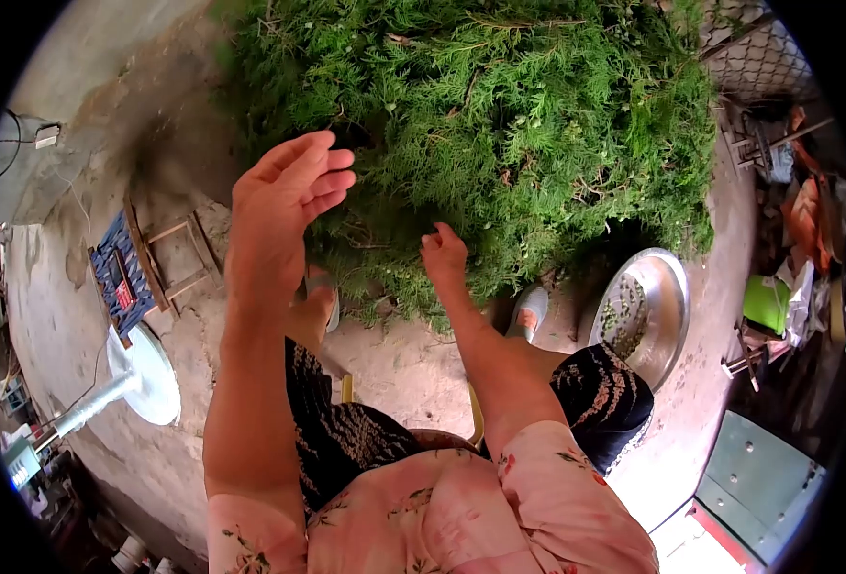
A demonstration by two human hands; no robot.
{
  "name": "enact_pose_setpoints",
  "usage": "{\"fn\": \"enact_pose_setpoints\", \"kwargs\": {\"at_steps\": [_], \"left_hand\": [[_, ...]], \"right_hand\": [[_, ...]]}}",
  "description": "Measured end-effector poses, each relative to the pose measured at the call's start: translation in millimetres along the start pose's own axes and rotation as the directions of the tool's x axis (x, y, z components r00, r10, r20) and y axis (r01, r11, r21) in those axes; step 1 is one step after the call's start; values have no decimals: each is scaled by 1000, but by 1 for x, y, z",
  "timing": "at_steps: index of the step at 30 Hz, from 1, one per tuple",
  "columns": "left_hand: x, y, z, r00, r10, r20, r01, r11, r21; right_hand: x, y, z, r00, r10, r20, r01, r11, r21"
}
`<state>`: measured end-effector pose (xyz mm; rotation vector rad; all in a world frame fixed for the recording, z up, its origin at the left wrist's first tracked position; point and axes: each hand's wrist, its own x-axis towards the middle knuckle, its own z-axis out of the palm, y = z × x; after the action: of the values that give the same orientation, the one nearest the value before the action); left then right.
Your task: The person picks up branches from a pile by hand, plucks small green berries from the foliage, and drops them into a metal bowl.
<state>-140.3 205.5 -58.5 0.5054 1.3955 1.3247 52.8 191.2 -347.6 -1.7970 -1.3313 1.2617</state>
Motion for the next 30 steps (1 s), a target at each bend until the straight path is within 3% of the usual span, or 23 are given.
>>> {"fn": "enact_pose_setpoints", "kwargs": {"at_steps": [1,2,4,5,7,8,9,10,11,15,17,20,22,24,30], "left_hand": [[0,2,-1,1000,2,-25,-3,1000,-19],[1,2,-3,1000,4,-20,-4,1000,-21],[1,2,-5,1000,6,-29,-9,995,-98],[1,2,-5,1000,6,-29,-9,995,-98],[3,2,-3,1000,-19,-2,19,993,-113],[4,2,-2,1000,-10,7,10,994,-112],[3,1,-2,1000,-21,8,22,994,-109],[2,2,-2,999,-34,7,35,994,-106],[1,3,-2,999,-38,-4,38,994,-107],[1,5,-5,1000,-16,-26,11,987,-161],[0,6,-5,999,-22,-35,16,987,-163],[-1,4,-5,1000,-23,-3,22,983,-182],[-3,4,-5,1000,-18,8,19,977,-210],[-2,2,-10,999,-14,37,22,973,-231],[1,0,-11,1000,9,8,-7,968,-251]], "right_hand": [[0,-17,-3,1000,-3,-6,3,1000,-1],[0,-33,-9,982,-132,-134,126,991,-50],[-4,-68,-18,853,-385,-352,336,922,-193],[3,-60,-13,853,-385,-352,337,922,-193],[23,-50,-2,826,-304,-474,125,920,-372],[28,-52,-8,819,-308,-484,129,921,-368],[29,-68,-22,941,14,-337,-92,972,-217],[31,-79,-31,938,324,-126,-338,935,-110],[39,-54,-27,977,62,-202,-117,955,-272],[8,-67,-32,994,24,-103,-35,994,-106],[-3,-59,-31,959,-221,-174,225,974,2],[-24,-106,-63,921,-295,-255,303,953,-8],[-22,-129,-80,911,-294,-289,300,954,-24],[-11,-138,-99,972,-117,-206,143,983,114],[-2,-204,-149,986,-86,-142,118,965,234]]}}
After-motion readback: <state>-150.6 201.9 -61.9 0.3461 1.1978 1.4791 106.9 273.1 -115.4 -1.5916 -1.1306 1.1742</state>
